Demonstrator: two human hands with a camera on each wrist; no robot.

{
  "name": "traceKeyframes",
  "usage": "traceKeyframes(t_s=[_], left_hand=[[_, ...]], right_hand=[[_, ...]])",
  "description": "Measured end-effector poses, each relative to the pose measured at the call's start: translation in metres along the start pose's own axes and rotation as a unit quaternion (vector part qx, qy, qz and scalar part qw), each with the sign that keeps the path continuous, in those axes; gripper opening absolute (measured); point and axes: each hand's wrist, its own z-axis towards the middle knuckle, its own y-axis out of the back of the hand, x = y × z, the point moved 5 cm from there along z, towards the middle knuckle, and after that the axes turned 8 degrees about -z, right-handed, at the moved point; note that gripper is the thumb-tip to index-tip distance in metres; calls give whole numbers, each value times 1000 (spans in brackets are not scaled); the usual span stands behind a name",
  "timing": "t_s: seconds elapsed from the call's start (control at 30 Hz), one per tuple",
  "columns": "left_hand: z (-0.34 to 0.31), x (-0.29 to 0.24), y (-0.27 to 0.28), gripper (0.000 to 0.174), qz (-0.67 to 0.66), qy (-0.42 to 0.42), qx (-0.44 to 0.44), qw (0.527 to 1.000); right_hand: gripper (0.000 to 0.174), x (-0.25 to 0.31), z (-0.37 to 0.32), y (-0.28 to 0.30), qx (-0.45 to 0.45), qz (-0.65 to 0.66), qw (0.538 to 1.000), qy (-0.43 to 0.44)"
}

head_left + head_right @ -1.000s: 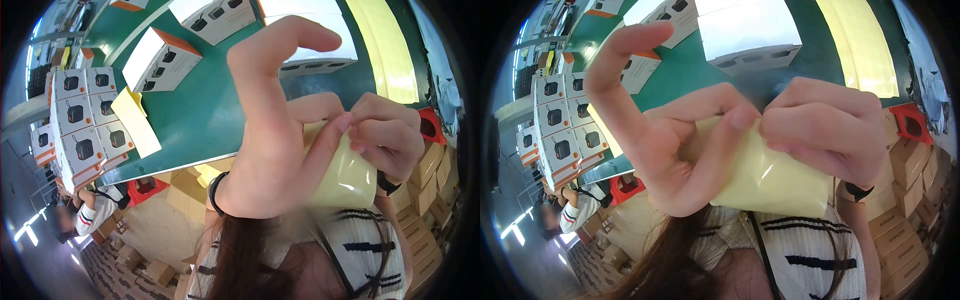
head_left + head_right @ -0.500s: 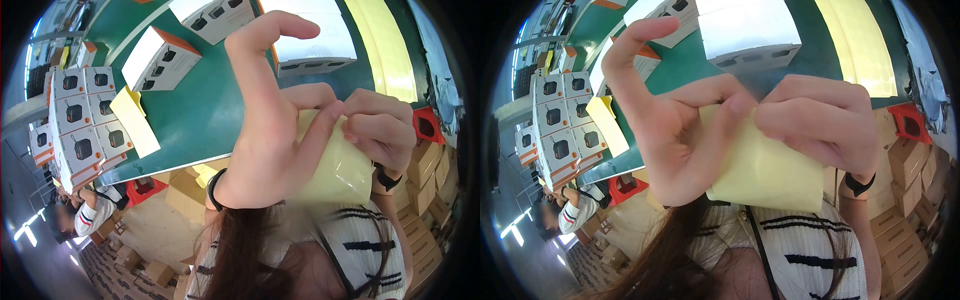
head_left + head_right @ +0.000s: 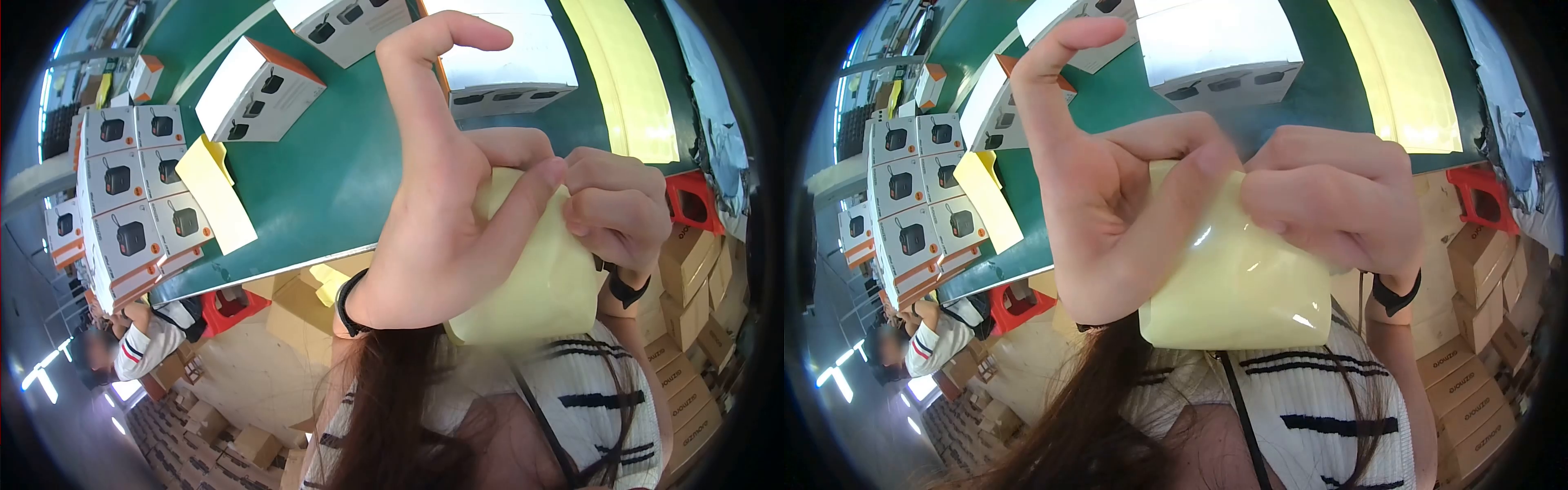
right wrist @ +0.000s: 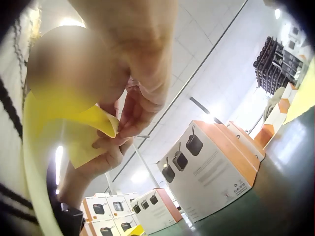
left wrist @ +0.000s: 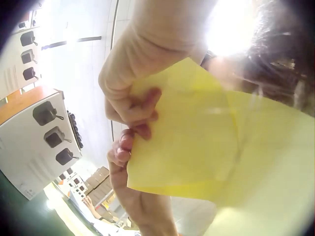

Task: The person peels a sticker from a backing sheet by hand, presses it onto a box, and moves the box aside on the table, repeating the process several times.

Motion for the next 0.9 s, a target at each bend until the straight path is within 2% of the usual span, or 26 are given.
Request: traceKeyframes(t_s=[0.2,0.37,0.47,0.6,0.67,0.7,0.73,0.77,0.8,0.83,0.87,0.9], left_hand=[[-2,3,-6,16,-90,26,-31,995],[-2,7,-3,18,-165,49,-57,983],[-6,7,-12,19,-210,62,-72,973],[-1,13,-6,21,-270,79,-89,956],[-1,14,-7,22,-299,85,-98,945],[-1,13,-6,22,-312,88,-102,940],[1,10,-2,22,-310,85,-102,942],[2,8,-2,36,-258,130,-40,957],[3,8,-2,50,-203,173,21,963],[5,7,3,50,-200,169,22,965],[11,-1,10,39,-47,67,13,997],[14,-9,15,28,107,-38,3,994]], right_hand=[[12,1,0,-1,11,34,999,3],[11,0,1,-2,43,-4,999,6],[11,-1,1,-2,23,27,999,32],[8,-4,2,-2,36,11,999,9],[23,-4,1,-1,80,3,995,56],[23,0,-2,-6,80,3,995,58],[33,-7,-9,-8,-16,157,984,-86],[44,-17,-17,-11,-109,302,920,-223],[44,-15,-14,-6,-109,303,921,-218],[52,-18,-14,-3,-85,355,883,-296],[60,-21,-16,-4,-61,402,836,-369],[47,-20,-15,-5,-59,418,821,-385]])
